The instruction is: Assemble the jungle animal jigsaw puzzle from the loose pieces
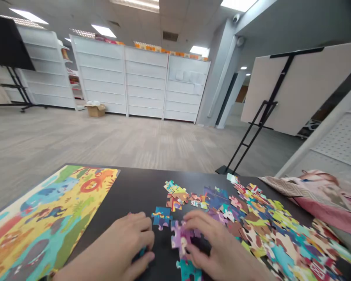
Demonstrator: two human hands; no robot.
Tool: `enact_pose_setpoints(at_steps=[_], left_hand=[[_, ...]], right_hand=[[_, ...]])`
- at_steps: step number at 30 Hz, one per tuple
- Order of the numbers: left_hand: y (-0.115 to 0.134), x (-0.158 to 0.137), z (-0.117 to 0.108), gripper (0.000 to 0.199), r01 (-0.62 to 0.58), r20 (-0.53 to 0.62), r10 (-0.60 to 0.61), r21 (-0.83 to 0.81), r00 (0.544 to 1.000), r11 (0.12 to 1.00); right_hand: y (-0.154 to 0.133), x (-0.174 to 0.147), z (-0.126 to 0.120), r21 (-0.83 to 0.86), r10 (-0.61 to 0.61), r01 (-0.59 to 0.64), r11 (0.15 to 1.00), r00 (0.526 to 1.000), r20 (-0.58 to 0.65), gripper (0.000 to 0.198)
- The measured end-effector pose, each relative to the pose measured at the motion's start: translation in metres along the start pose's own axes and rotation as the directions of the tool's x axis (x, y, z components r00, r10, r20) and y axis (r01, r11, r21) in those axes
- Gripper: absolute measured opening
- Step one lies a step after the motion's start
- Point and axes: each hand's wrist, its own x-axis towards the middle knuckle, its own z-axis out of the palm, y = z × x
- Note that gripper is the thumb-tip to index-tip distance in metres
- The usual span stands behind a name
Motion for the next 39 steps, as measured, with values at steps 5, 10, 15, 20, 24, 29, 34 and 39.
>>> enact_pose_setpoints(at_steps=[5, 10, 15, 20, 24, 29, 34, 39], left_hand=[[0.016, 0.011, 0.015, 0.035, 0.07, -0.013, -0.073, -0.131, 0.997, 0.989], [0.017, 0.013, 0.02, 0.022, 0.005, 0.001, -0.005, -0.068, 1.0, 0.998], [0.011, 0.013, 0.022, 0.023, -0.036, -0.089, 0.031, -0.056, 0.996, 0.998], [0.008, 0.014, 0.021, 0.02, -0.067, -0.088, 0.063, -0.048, 0.994, 0.997], [0.003, 0.019, 0.026, 0.021, -0.109, -0.082, 0.108, -0.014, 0.991, 0.994], [0.001, 0.017, 0.027, 0.021, -0.118, -0.093, 0.117, -0.001, 0.989, 0.993], [0.007, 0.014, 0.022, 0.022, -0.082, -0.084, 0.078, -0.036, 0.993, 0.996], [0.008, 0.017, 0.024, 0.02, -0.063, -0.085, 0.058, -0.057, 0.995, 0.996]], right_hand=[[-0.008, 0.001, 0.014, 0.093, -0.006, -0.017, 0.996, 0.971, 0.24, 0.026], [0.002, -0.001, -0.009, -0.07, 0.084, -0.064, 0.995, 0.941, 0.329, 0.032], [-0.003, -0.014, -0.022, -0.115, 0.187, -0.156, 0.981, 0.922, 0.34, 0.026], [0.011, -0.018, -0.041, -0.137, 0.243, -0.218, 0.966, 0.948, 0.207, 0.017], [0.029, -0.013, -0.049, -0.228, 0.286, -0.262, 0.938, 0.955, 0.079, 0.018], [0.029, -0.01, -0.034, -0.148, 0.268, -0.247, 0.958, 0.952, 0.149, 0.037], [0.023, -0.009, -0.019, -0.069, 0.205, -0.197, 0.978, 0.968, 0.142, 0.034], [0.013, -0.008, -0.006, 0.017, 0.2, -0.204, 0.979, 0.968, 0.151, 0.04]])
